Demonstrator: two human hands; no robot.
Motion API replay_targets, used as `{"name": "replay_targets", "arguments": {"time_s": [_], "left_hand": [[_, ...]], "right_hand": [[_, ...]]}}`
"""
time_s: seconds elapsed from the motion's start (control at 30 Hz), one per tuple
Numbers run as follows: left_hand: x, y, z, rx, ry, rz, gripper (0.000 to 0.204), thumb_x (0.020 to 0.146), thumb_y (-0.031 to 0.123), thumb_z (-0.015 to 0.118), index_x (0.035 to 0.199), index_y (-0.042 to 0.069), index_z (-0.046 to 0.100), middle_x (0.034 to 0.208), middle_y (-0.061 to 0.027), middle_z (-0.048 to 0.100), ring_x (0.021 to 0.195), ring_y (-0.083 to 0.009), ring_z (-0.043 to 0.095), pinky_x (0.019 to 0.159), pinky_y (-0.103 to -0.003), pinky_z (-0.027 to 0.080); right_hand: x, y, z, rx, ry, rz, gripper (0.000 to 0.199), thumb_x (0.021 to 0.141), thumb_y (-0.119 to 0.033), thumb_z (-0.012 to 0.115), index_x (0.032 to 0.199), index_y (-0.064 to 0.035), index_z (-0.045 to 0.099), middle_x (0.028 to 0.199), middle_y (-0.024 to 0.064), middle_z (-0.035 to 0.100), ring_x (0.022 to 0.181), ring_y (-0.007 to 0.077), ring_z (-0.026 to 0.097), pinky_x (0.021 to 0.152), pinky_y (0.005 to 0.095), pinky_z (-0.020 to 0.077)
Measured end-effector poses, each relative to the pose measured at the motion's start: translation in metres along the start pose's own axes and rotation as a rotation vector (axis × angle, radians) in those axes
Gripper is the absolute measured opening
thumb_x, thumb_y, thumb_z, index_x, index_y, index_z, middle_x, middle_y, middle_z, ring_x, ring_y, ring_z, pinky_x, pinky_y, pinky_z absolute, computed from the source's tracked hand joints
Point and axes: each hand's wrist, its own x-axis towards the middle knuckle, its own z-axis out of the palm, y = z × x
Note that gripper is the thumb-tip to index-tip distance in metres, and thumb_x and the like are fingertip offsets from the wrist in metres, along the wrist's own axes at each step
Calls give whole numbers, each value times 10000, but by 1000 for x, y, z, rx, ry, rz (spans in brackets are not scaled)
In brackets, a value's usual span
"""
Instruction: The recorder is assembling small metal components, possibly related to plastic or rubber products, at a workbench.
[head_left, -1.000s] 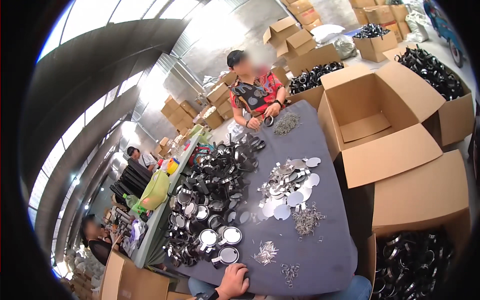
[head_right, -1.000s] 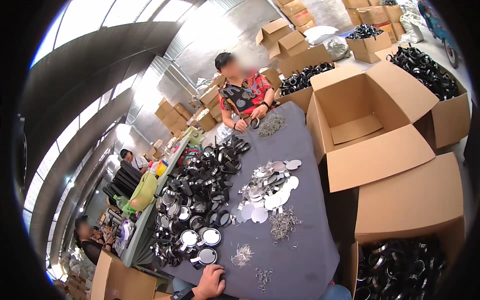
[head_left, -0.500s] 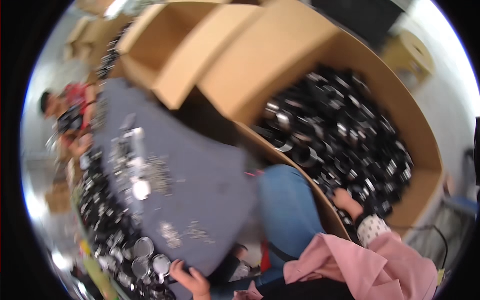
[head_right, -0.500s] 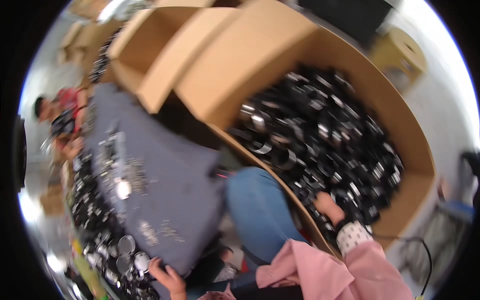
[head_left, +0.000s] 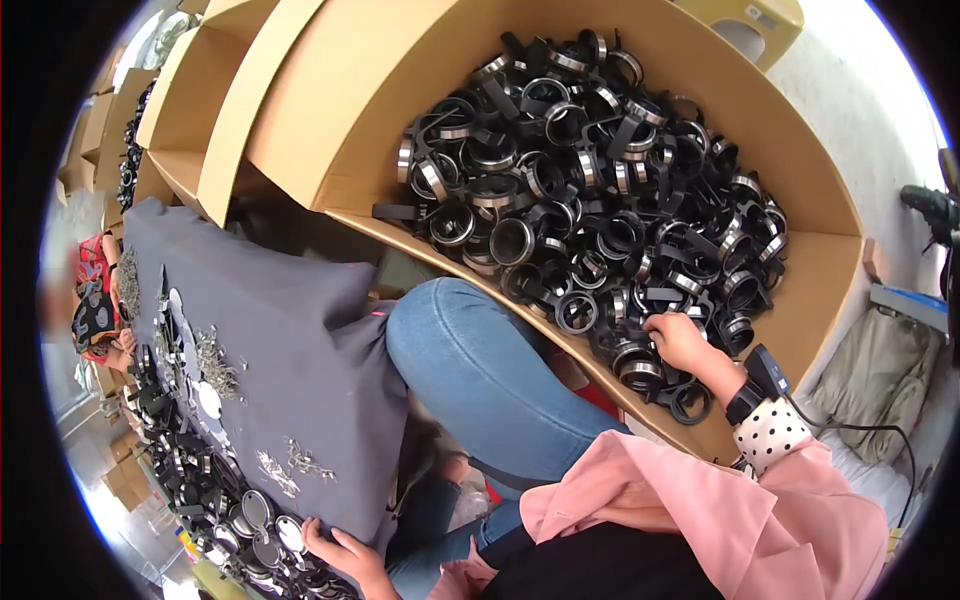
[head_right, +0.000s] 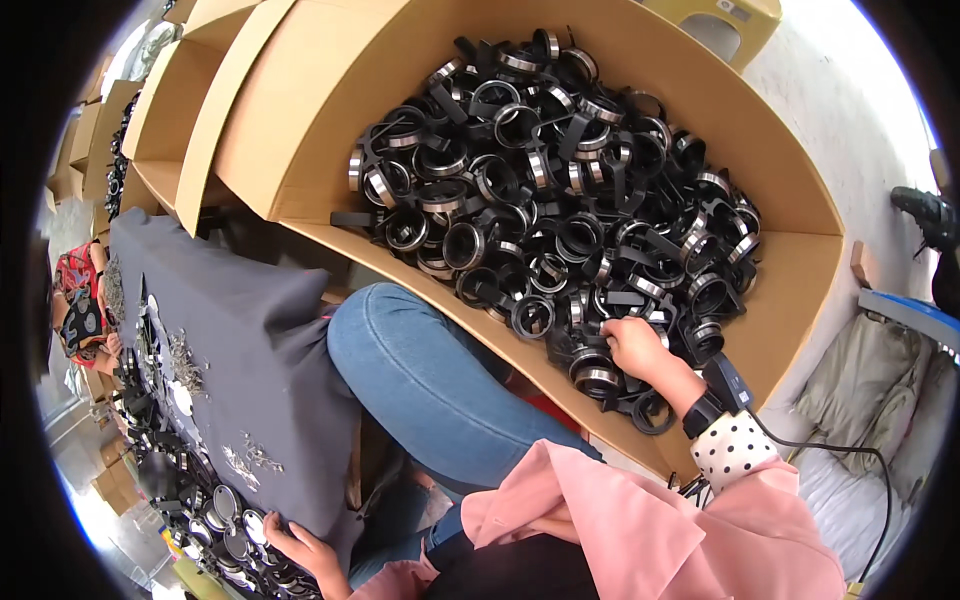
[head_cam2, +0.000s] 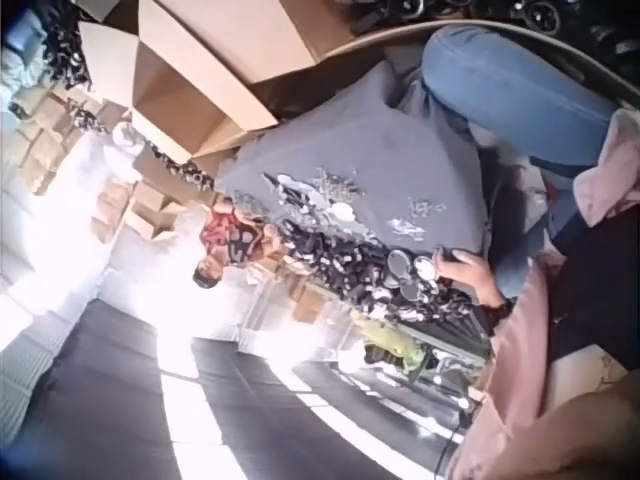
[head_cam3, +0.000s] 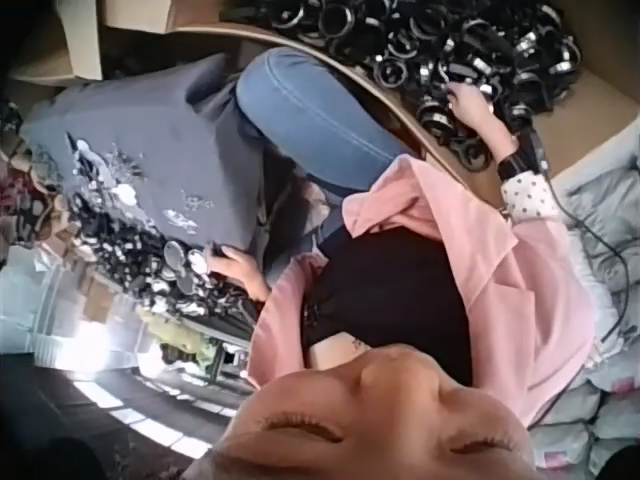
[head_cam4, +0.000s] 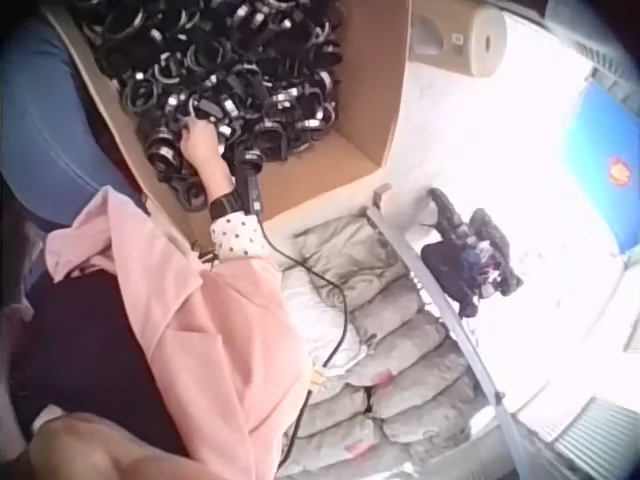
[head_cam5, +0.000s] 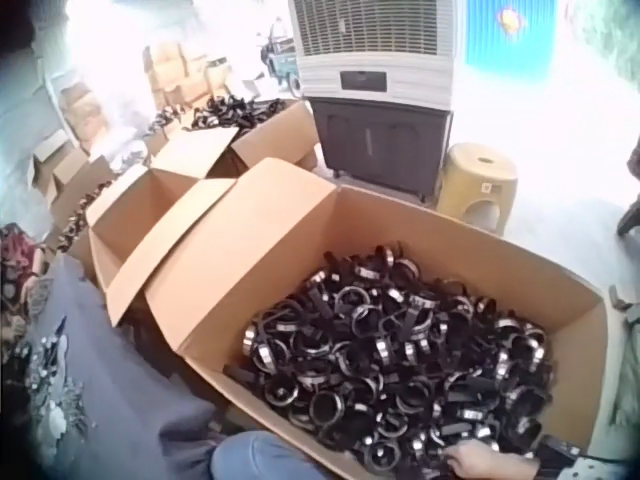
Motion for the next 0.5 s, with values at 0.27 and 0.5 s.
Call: {"name": "replay_targets", "arguments": {"time_s": [0.27, 0.5], "left_hand": [[8, 0, 1, 11, -34, 25, 365, 939, 202, 421, 1151, -95, 431, 1174, -244, 468, 1100, -383, 451, 988, -465, 327], [9, -2, -1, 27, -43, 15, 358, 945, 180, 408, 1166, -101, 423, 1175, -241, 468, 1089, -378, 459, 979, -449, 339]], "right_hand": [[-38, 8, -17, -182, -107, 102, 166, 679, -14, 555, 825, 3, 633, 847, 193, 629, 871, 369, 598, 753, 442, 486], [-50, -2, -20, -517, -290, 114, 184, 696, -79, 598, 863, -20, 647, 924, 144, 635, 927, 317, 580, 791, 392, 502]]}}
